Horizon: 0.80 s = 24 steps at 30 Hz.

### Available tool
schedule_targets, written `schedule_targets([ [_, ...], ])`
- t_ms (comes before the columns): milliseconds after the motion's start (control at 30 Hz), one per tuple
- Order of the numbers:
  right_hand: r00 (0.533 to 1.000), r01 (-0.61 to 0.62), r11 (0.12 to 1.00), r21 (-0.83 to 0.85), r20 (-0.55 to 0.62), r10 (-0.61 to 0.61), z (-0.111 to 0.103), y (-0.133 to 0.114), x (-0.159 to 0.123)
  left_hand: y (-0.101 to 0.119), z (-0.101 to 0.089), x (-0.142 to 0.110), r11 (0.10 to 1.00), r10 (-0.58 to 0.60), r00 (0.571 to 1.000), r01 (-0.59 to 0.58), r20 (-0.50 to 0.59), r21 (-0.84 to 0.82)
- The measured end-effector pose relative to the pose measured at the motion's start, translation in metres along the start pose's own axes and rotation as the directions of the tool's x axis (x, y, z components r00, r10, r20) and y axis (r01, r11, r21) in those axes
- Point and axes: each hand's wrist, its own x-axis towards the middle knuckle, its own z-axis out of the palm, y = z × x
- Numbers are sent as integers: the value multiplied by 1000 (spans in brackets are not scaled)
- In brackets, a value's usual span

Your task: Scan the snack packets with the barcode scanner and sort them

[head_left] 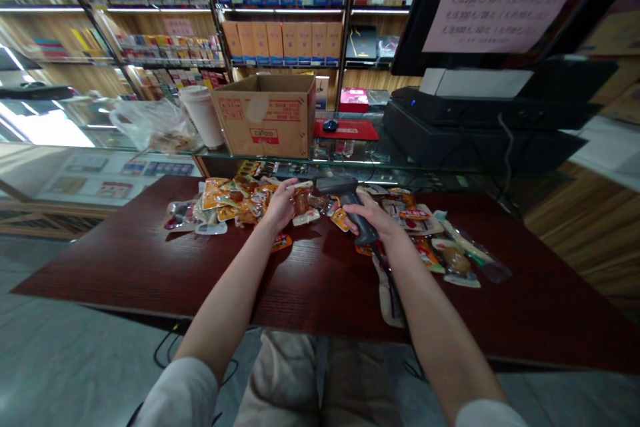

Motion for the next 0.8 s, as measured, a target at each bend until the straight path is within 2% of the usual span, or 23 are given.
schedule_targets([
  [200, 1000, -16, 1000, -24, 9, 16, -1, 3, 0, 4, 6, -5, 999, -34, 999, 36, 39, -33],
  [400, 997, -32, 999, -37, 72, 35, 3, 3, 0, 4, 6, -3, 998, -62, 997, 63, 55, -4],
  [533, 995, -50, 998, -41, 81, 53, 5, 4, 0, 3, 11, -3, 997, -70, 997, 71, 40, -23],
  [633, 995, -71, 997, -34, 65, 73, 3, 6, 1, 1, 10, -2, 998, -65, 998, 64, 25, 29],
  [700, 996, -79, 996, -34, 40, 80, 1, 7, 1, 2, 7, 0, 995, -12, 1000, 11, 13, 99],
  [767, 997, -75, 996, -42, 1, 75, -1, 8, 2, 5, 2, 0, 968, 125, 992, -115, -28, 224],
  [800, 998, -67, 997, -49, -19, 67, -2, 8, 2, 8, -1, 0, 930, 223, 973, -195, -55, 312],
])
